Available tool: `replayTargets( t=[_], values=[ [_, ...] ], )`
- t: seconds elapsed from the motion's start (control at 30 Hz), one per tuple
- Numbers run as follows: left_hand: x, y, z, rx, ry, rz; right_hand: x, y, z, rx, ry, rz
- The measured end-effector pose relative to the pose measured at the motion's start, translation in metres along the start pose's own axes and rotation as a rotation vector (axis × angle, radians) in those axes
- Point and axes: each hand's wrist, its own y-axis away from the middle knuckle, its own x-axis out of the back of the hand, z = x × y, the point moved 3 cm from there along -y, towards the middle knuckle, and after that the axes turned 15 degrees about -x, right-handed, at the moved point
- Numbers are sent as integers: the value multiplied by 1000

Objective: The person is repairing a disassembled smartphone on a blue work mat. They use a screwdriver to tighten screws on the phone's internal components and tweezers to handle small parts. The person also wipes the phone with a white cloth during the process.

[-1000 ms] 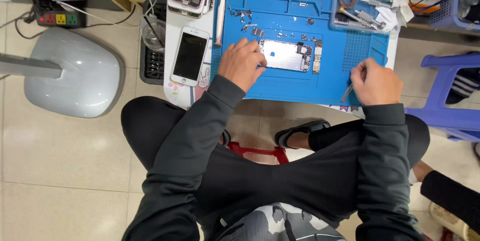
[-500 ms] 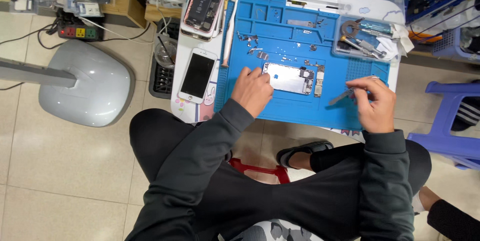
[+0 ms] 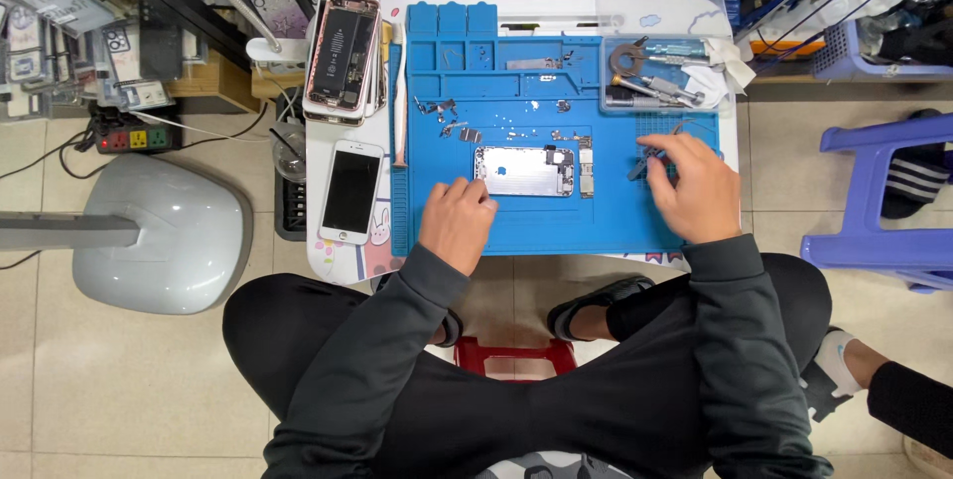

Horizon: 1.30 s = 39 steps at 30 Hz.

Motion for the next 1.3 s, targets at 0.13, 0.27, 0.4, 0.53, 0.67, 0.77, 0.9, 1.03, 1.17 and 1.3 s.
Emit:
replayTargets(
  t=[0.13,0.27,0.4,0.53,0.67,0.77,0.9,1.03,1.17,1.3],
  values=[
    [29,-4,-8,87,198,-39,3,2,6,59,10,38],
    [37,-9,-24,183,384,-53,6,6,5,166,-443,236],
    [34,-16,-34,152,381,-73,-18,18,-4,141,-631,136],
    [40,-20,-31,120,394,-114,-57,39,-41,154,-668,-56],
    [40,-17,-35,113,393,-164,-84,52,-64,124,-708,-243],
    [38,-13,-34,113,383,-183,-83,60,-83,173,-540,-262],
    [36,-19,-43,88,412,-136,-83,55,-93,218,-497,-266],
    [58,-26,-42,91,352,-94,-99,60,-92,211,-576,-216],
    [56,-25,-43,76,320,-90,-107,60,-94,215,-669,-198],
    [41,-22,-42,84,310,-95,-104,58,-99,217,-643,-195]
  ],
)
